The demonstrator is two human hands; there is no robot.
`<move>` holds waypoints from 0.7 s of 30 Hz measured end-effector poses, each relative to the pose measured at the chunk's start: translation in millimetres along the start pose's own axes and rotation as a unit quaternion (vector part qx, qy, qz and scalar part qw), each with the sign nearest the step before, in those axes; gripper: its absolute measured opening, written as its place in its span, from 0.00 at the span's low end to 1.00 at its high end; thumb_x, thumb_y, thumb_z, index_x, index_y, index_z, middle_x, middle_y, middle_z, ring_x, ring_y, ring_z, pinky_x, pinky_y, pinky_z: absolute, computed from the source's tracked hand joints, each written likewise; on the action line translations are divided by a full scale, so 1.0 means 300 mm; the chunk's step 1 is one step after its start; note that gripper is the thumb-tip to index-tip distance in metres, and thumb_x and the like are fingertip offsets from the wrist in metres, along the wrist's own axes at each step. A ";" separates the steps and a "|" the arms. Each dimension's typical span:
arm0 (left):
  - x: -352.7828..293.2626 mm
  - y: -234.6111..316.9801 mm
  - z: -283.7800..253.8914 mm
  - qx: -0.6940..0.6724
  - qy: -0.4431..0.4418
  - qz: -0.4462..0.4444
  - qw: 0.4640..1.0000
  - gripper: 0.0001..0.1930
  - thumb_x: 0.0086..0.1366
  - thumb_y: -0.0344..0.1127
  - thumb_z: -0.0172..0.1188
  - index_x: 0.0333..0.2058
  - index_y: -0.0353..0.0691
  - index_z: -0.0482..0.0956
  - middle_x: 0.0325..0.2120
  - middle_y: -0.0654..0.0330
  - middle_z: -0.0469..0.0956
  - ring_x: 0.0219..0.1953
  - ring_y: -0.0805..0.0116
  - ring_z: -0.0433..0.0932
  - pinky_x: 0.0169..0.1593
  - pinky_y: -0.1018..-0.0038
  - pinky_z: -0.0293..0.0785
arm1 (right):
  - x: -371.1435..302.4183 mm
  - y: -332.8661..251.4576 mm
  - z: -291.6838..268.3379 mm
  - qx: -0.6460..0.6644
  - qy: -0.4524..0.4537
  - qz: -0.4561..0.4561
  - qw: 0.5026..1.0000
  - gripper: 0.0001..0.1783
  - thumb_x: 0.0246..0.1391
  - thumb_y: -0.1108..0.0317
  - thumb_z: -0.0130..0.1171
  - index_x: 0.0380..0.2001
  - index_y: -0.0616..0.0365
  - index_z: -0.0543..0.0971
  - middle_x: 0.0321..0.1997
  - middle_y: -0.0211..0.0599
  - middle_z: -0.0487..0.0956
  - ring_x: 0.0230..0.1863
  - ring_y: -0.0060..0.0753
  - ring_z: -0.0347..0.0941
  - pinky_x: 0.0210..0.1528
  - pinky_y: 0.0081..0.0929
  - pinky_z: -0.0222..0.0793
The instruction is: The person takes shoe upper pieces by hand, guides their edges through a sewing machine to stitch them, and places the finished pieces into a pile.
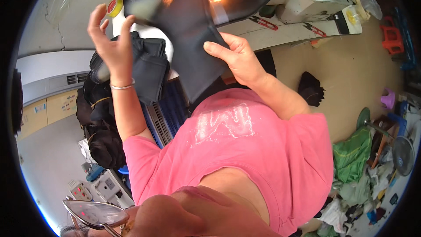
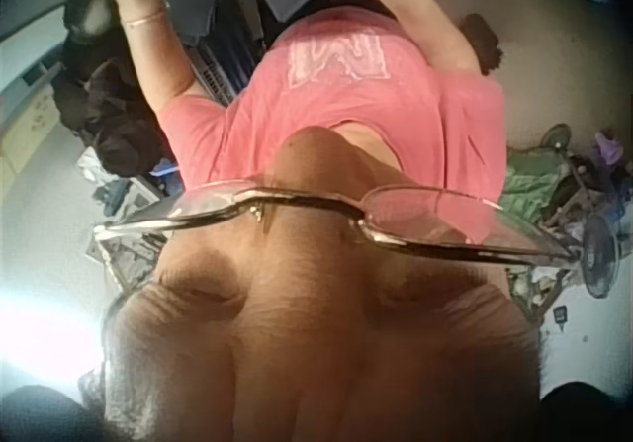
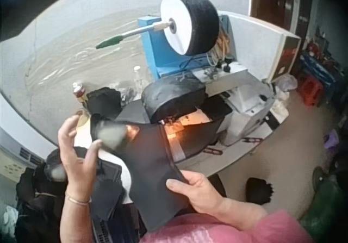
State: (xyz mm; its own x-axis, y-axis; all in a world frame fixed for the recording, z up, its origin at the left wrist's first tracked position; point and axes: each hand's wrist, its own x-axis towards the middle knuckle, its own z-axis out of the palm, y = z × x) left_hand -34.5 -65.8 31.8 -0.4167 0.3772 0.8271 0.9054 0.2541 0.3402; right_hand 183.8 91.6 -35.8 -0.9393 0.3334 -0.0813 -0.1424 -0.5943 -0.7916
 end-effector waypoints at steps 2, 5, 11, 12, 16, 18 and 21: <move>-0.028 0.054 0.065 0.018 -0.043 0.118 0.992 0.21 0.54 0.29 0.74 0.47 0.39 0.81 0.46 0.56 0.81 0.53 0.55 0.78 0.59 0.64 0.71 | -0.013 0.005 -0.036 0.043 0.002 0.039 0.998 0.13 0.68 0.68 0.59 0.50 0.62 0.82 0.44 0.29 0.85 0.43 0.17 0.80 0.47 0.21 0.78; -0.078 0.097 0.143 0.027 -0.224 0.091 0.970 0.14 0.62 0.32 0.67 0.47 0.41 0.83 0.49 0.58 0.83 0.55 0.55 0.78 0.61 0.63 0.71 | -0.028 0.011 -0.033 0.109 0.007 0.083 0.991 0.14 0.69 0.67 0.57 0.53 0.61 0.80 0.46 0.30 0.84 0.45 0.19 0.81 0.49 0.24 0.79; -0.059 0.139 0.215 0.110 -0.301 0.084 0.944 0.16 0.68 0.36 0.60 0.54 0.45 0.79 0.56 0.58 0.80 0.62 0.60 0.75 0.65 0.60 0.66 | -0.047 0.022 -0.046 0.181 0.033 0.121 0.975 0.16 0.71 0.65 0.54 0.58 0.57 0.76 0.52 0.29 0.82 0.50 0.20 0.79 0.51 0.26 0.79; -0.048 0.144 0.213 0.111 -0.303 0.083 0.943 0.16 0.68 0.36 0.60 0.54 0.45 0.79 0.56 0.58 0.80 0.62 0.60 0.75 0.65 0.60 0.66 | -0.060 0.025 -0.040 0.191 0.028 0.128 0.973 0.16 0.71 0.65 0.54 0.58 0.56 0.75 0.53 0.28 0.82 0.51 0.20 0.79 0.52 0.26 0.79; -0.006 0.144 0.202 0.074 -0.356 0.108 0.925 0.16 0.68 0.34 0.60 0.54 0.45 0.78 0.58 0.60 0.78 0.63 0.61 0.74 0.65 0.58 0.66 | -0.093 0.021 -0.028 0.216 0.027 0.200 0.955 0.16 0.73 0.63 0.52 0.59 0.54 0.74 0.51 0.25 0.81 0.50 0.19 0.78 0.44 0.24 0.82; 0.007 0.143 0.204 0.058 -0.372 0.109 0.920 0.17 0.67 0.34 0.60 0.54 0.45 0.77 0.59 0.61 0.77 0.63 0.61 0.74 0.65 0.58 0.66 | -0.105 0.010 -0.016 0.223 0.039 0.212 0.951 0.16 0.73 0.62 0.52 0.59 0.53 0.74 0.51 0.24 0.80 0.49 0.18 0.78 0.40 0.23 0.82; 0.024 0.144 0.211 0.039 -0.389 0.118 0.913 0.17 0.66 0.33 0.61 0.54 0.45 0.77 0.58 0.60 0.77 0.62 0.60 0.74 0.65 0.57 0.66 | -0.122 0.008 -0.018 0.221 0.024 0.214 0.951 0.16 0.73 0.63 0.51 0.59 0.53 0.74 0.51 0.24 0.80 0.49 0.17 0.78 0.40 0.24 0.82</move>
State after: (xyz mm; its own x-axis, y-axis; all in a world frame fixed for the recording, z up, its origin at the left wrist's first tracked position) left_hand -3.4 4.2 24.2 -0.1697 0.9405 0.2944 0.9816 0.1348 0.1351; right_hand 219.5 81.8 -38.0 -0.9269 0.0192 -0.3749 0.1215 -0.9296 -0.3479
